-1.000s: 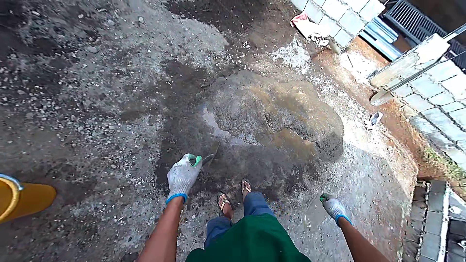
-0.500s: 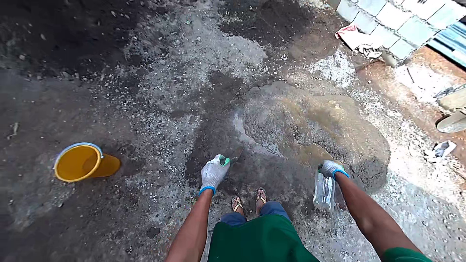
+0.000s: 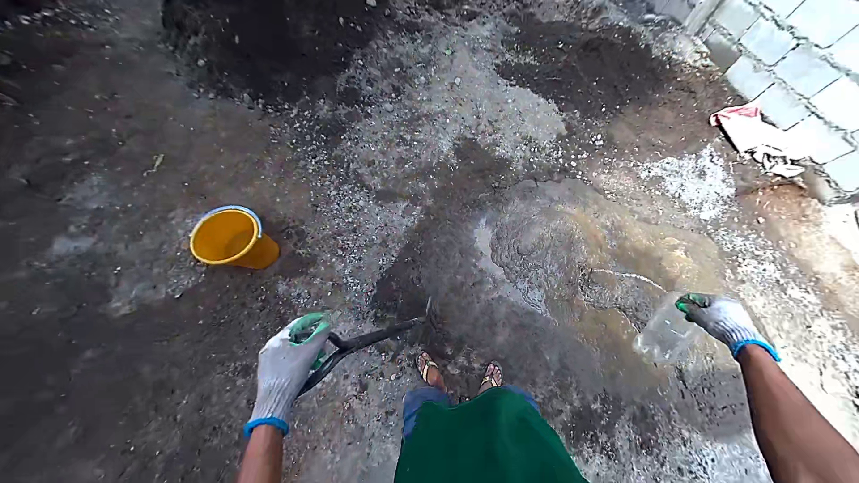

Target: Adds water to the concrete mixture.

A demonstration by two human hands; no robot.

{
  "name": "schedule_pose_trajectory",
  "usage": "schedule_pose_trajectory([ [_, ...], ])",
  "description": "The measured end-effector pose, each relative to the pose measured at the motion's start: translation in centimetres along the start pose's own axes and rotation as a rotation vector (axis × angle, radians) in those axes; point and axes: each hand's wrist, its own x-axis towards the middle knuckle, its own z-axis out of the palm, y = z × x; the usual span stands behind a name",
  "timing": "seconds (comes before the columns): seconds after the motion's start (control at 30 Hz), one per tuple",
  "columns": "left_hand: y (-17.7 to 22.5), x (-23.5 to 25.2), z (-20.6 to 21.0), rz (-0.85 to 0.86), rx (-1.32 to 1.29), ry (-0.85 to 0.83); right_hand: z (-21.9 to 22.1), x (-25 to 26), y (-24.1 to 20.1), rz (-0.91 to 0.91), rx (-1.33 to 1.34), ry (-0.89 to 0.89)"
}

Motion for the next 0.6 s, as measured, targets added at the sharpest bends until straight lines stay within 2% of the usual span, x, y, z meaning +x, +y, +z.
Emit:
schedule_pose_trajectory([
  [0.17, -4.7, -1.1, -3.7, -0.023, 0.122, 0.033, 3.9, -4.7, -1.1, 0.095, 0.02, 0.07],
  [0.3, -9.0, -1.0, -6.3, -0.088, 0.182, 0.005, 7.4, -6.8, -2.1, 0.14, -0.099, -0.041],
  [0.47, -15.1, -0.1, -9.4, -0.215, 0.222, 0.034, 10.8, -3.1, -5.1, 0.129, -0.333, -0.39],
  [0.6, -17.8, -0.4, -12.7, -0.316, 0.123, 0.08, 7.8, 2.1, -11.6, 0.115, -0.5, -0.507],
])
